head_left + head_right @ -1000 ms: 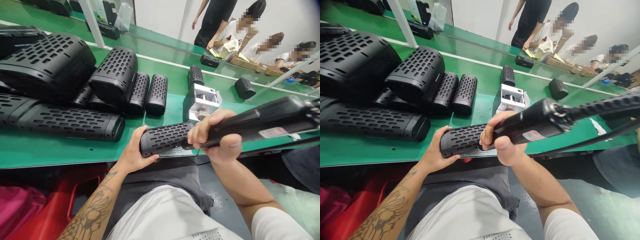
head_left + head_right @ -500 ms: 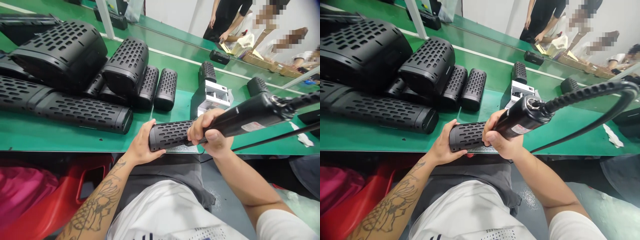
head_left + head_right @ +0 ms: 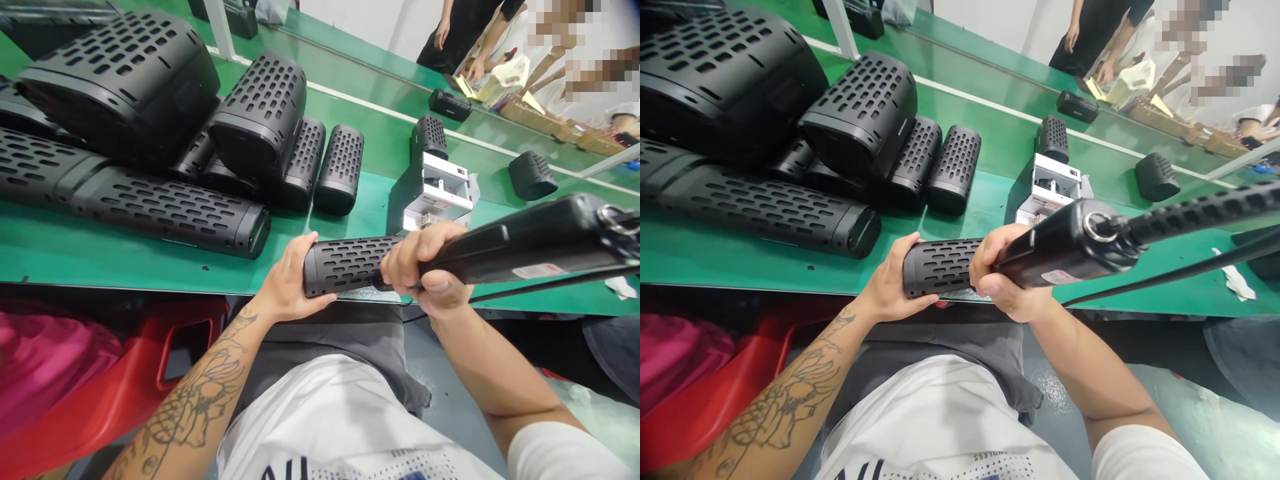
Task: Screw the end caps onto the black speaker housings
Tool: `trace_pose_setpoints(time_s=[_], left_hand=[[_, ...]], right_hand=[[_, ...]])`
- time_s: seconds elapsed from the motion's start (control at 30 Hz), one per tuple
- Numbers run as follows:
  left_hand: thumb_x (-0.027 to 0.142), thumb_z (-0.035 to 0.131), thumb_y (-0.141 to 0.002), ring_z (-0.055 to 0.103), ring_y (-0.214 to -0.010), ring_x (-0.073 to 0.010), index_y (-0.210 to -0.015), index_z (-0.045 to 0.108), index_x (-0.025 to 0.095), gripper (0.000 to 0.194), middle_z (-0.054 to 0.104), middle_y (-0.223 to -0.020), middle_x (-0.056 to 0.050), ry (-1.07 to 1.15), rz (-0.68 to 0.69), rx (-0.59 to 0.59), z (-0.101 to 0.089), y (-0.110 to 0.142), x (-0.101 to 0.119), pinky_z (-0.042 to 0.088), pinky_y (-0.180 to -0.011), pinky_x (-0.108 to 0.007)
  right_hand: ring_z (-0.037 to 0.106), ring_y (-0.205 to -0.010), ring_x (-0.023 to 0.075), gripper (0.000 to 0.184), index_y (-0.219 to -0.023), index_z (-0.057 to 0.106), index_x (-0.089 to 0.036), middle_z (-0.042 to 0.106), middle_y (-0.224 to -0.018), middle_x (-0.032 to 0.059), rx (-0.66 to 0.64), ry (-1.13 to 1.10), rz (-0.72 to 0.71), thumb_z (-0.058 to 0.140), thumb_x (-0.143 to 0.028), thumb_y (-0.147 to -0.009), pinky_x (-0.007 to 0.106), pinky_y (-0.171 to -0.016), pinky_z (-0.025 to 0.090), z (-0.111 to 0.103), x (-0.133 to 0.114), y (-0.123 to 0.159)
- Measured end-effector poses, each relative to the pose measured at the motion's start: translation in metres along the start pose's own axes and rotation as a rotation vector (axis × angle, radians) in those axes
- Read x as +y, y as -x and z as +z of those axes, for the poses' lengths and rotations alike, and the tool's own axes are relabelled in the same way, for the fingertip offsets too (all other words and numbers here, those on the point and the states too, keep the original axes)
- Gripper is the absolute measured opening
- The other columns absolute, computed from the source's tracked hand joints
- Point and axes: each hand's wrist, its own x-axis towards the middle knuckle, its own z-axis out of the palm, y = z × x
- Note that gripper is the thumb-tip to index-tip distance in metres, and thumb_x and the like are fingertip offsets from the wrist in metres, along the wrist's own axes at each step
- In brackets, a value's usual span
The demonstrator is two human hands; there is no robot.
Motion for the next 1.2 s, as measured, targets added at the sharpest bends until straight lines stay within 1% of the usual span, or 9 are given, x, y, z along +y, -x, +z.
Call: trace_pose_setpoints(time_s=[0.2, 0.33, 0.53, 0.6, 0.73, 0.83, 1.03, 1.13, 1.2], left_hand=[[0.052, 0.106, -0.088, 0.065, -0.17, -0.0514, -0.196, 0.022, 0.029, 0.138, 0.056, -0.183, -0.024, 0.002, -0.005, -0.01, 0.0, 0.0, 0.0, 0.064, -0.137, -0.069], [0.048, 0.106, -0.086, 0.066, -0.169, -0.0499, -0.195, 0.025, 0.029, 0.137, 0.057, -0.183, -0.023, 0.009, -0.03, -0.003, -0.001, -0.002, 0.002, 0.065, -0.136, -0.069], [0.036, 0.105, -0.081, 0.067, -0.168, -0.0498, -0.192, 0.026, 0.03, 0.136, 0.058, -0.181, -0.022, 0.009, 0.004, 0.008, -0.002, -0.004, 0.005, 0.065, -0.136, -0.069], [0.035, 0.105, -0.08, 0.067, -0.168, -0.0502, -0.191, 0.027, 0.029, 0.136, 0.058, -0.18, -0.022, 0.008, 0.002, 0.001, -0.003, -0.004, 0.006, 0.064, -0.136, -0.069], [0.036, 0.105, -0.081, 0.067, -0.168, -0.0503, -0.19, 0.026, 0.029, 0.135, 0.059, -0.179, -0.022, -0.004, 0.001, -0.009, -0.003, -0.005, 0.006, 0.064, -0.137, -0.068], [0.037, 0.105, -0.081, 0.065, -0.171, -0.0504, -0.19, 0.025, 0.029, 0.136, 0.057, -0.181, -0.023, -0.01, -0.005, -0.025, -0.003, -0.005, 0.005, 0.063, -0.137, -0.068], [0.042, 0.105, -0.083, 0.064, -0.172, -0.0491, -0.192, 0.027, 0.028, 0.134, 0.055, -0.185, -0.023, 0.018, -0.047, -0.027, -0.003, -0.004, 0.002, 0.061, -0.14, -0.067], [0.045, 0.104, -0.085, 0.064, -0.171, -0.0481, -0.192, 0.027, 0.027, 0.134, 0.054, -0.186, -0.023, 0.019, -0.07, -0.014, -0.003, -0.005, 0.0, 0.061, -0.14, -0.067], [0.045, 0.104, -0.085, 0.066, -0.169, -0.0475, -0.193, 0.026, 0.027, 0.134, 0.054, -0.186, -0.024, 0.007, -0.083, -0.014, -0.002, -0.005, -0.001, 0.062, -0.139, -0.068]], right_hand=[[0.05, -0.035, 0.0114, 0.035, -0.093, 0.072, -0.03, 0.064, -0.059, -0.0101, 0.033, 0.011, -0.002, 0.103, -0.044, -0.099, 0.027, -0.042, 0.052, 0.002, 0.0, 0.0], [0.05, -0.035, 0.0123, 0.033, -0.104, 0.077, -0.031, 0.066, -0.058, -0.0102, 0.023, 0.045, 0.022, 0.103, -0.05, -0.099, 0.028, -0.042, 0.052, -0.001, 0.001, 0.001], [0.055, -0.04, 0.013, 0.02, -0.11, 0.082, -0.03, 0.073, -0.067, -0.0071, -0.072, -0.003, 0.022, 0.099, -0.038, -0.102, 0.03, -0.043, 0.051, -0.01, 0.006, 0.003], [0.053, -0.038, 0.013, 0.026, -0.103, 0.079, -0.031, 0.071, -0.065, -0.0083, -0.069, -0.001, 0.063, 0.102, -0.041, -0.099, 0.031, -0.042, 0.051, -0.009, 0.006, 0.002], [0.049, -0.036, 0.0146, 0.054, -0.087, 0.065, -0.033, 0.061, -0.055, -0.0106, 0.012, 0.056, 0.217, 0.111, -0.061, -0.085, 0.034, -0.038, 0.049, -0.004, 0.002, -0.001], [0.047, -0.036, 0.0151, 0.059, -0.086, 0.063, -0.033, 0.06, -0.055, -0.0109, 0.056, 0.08, 0.244, 0.113, -0.066, -0.081, 0.035, -0.039, 0.047, -0.003, 0.001, 0.0], [0.056, -0.043, 0.0181, 0.048, -0.095, 0.074, -0.033, 0.066, -0.06, -0.0089, 0.102, 0.149, 0.202, 0.111, -0.064, -0.086, 0.038, -0.046, 0.05, 0.0, -0.001, 0.008], [0.061, -0.048, 0.0174, 0.035, -0.112, 0.084, -0.032, 0.073, -0.068, -0.008, 0.106, 0.15, 0.19, 0.106, -0.054, -0.096, 0.038, -0.053, 0.055, 0.001, -0.003, 0.005], [0.064, -0.051, 0.0165, 0.029, -0.111, 0.085, -0.031, 0.076, -0.072, -0.0074, 0.054, 0.122, 0.194, 0.106, -0.047, -0.099, 0.037, -0.057, 0.058, -0.002, -0.001, 0.002]])
